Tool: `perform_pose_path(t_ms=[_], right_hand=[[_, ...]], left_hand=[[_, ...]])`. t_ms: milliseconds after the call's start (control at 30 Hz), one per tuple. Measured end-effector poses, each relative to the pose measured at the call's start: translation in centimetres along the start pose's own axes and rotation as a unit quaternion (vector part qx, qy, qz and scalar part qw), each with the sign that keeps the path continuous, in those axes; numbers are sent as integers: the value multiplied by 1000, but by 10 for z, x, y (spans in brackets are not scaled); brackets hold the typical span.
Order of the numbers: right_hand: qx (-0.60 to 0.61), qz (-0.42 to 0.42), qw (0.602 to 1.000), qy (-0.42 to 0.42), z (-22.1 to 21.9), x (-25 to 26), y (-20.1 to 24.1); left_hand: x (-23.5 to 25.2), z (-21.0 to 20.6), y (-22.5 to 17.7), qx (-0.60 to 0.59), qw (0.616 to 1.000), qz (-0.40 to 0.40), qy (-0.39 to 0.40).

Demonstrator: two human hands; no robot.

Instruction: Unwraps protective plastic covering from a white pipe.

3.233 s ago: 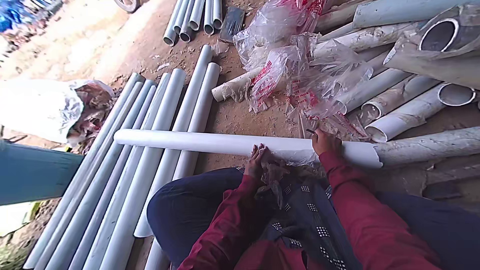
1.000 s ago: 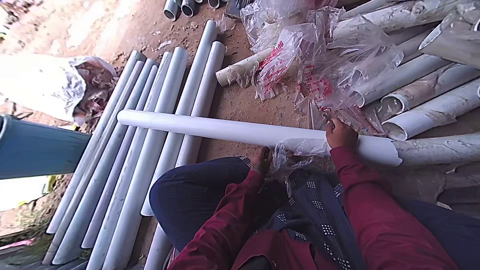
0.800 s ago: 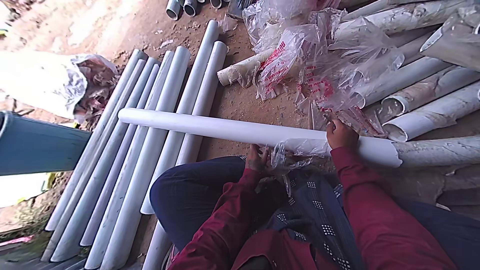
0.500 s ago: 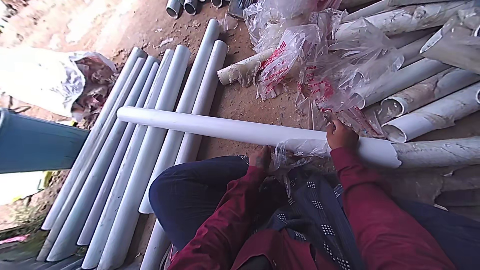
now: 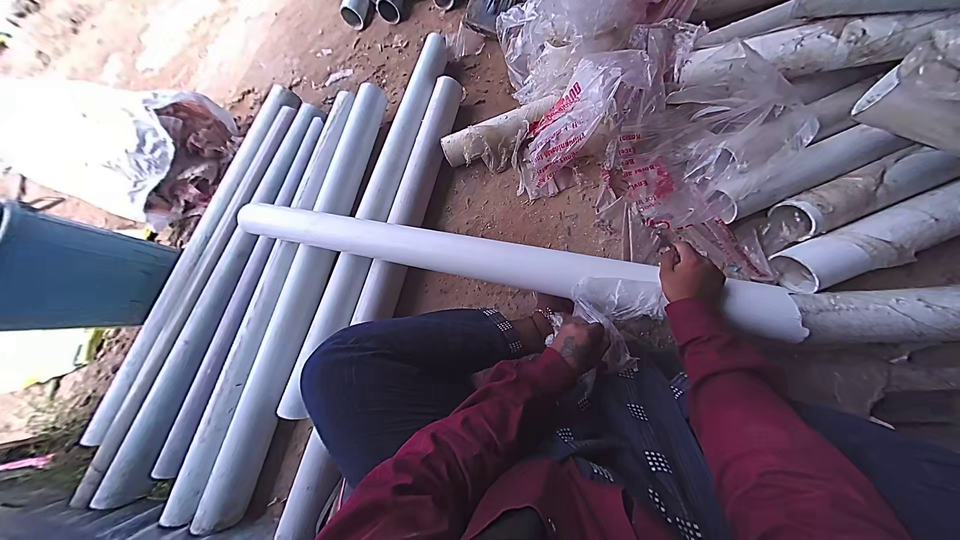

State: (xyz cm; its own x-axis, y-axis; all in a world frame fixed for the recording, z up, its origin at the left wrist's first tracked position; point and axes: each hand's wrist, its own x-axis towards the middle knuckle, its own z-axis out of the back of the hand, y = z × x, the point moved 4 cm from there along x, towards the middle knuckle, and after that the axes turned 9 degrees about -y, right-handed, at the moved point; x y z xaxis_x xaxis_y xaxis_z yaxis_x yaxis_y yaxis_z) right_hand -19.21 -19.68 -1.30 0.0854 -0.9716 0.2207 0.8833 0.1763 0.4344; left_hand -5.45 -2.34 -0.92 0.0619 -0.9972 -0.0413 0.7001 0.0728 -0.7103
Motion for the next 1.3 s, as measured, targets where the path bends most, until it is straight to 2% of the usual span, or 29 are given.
perform_pose_path(t_ms=[33,133,233,300,333,367,400,433,467,500,567,667,767,833,900,967,1067,1200,1300], right_hand=[[-2,2,1000,-4,-1,0,-1],[-2,-2,1000,-6,0,-1,-2],[6,-21,1000,22,3,2,-2],[29,-34,999,30,7,4,-1],[49,-42,998,26,8,5,-3],[76,-48,996,20,9,5,-5],[103,-54,993,12,8,7,-8],[133,-59,989,4,5,9,-13],[168,-65,984,-9,3,9,-17],[204,-70,976,-28,2,9,-21],[270,-89,956,-69,3,11,-27],[244,-125,957,-94,15,10,-34],[154,-171,972,-43,24,8,-40],[102,-172,980,-8,24,5,-40],[59,-139,989,1,23,2,-33],[37,-120,992,18,22,1,-27],[30,-126,991,28,22,3,-25],[18,-126,992,25,22,5,-23],[3,-133,990,44,21,8,-24]], left_hand=[[0,-5,-6,-8,1000,-7,13],[1,-10,-13,4,988,58,144],[0,0,-14,68,956,107,265],[-1,23,-22,144,926,148,315],[-1,39,-27,175,923,157,303],[-2,56,-34,197,935,148,253],[-4,70,-39,216,958,105,155],[-8,81,-44,228,973,22,22],[-9,89,-49,225,967,-66,-95],[-8,96,-55,205,955,-131,-168],[1,101,-68,150,951,-182,-198],[26,87,-74,68,978,-164,-111],[51,55,-76,42,990,-131,4],[64,31,-80,101,991,-60,68],[77,12,-79,179,976,30,122],[86,-4,-75,235,956,71,159],[94,-15,-68,282,940,62,183],[95,-17,-68,282,936,60,200],[85,-17,-79,284,917,73,271]])
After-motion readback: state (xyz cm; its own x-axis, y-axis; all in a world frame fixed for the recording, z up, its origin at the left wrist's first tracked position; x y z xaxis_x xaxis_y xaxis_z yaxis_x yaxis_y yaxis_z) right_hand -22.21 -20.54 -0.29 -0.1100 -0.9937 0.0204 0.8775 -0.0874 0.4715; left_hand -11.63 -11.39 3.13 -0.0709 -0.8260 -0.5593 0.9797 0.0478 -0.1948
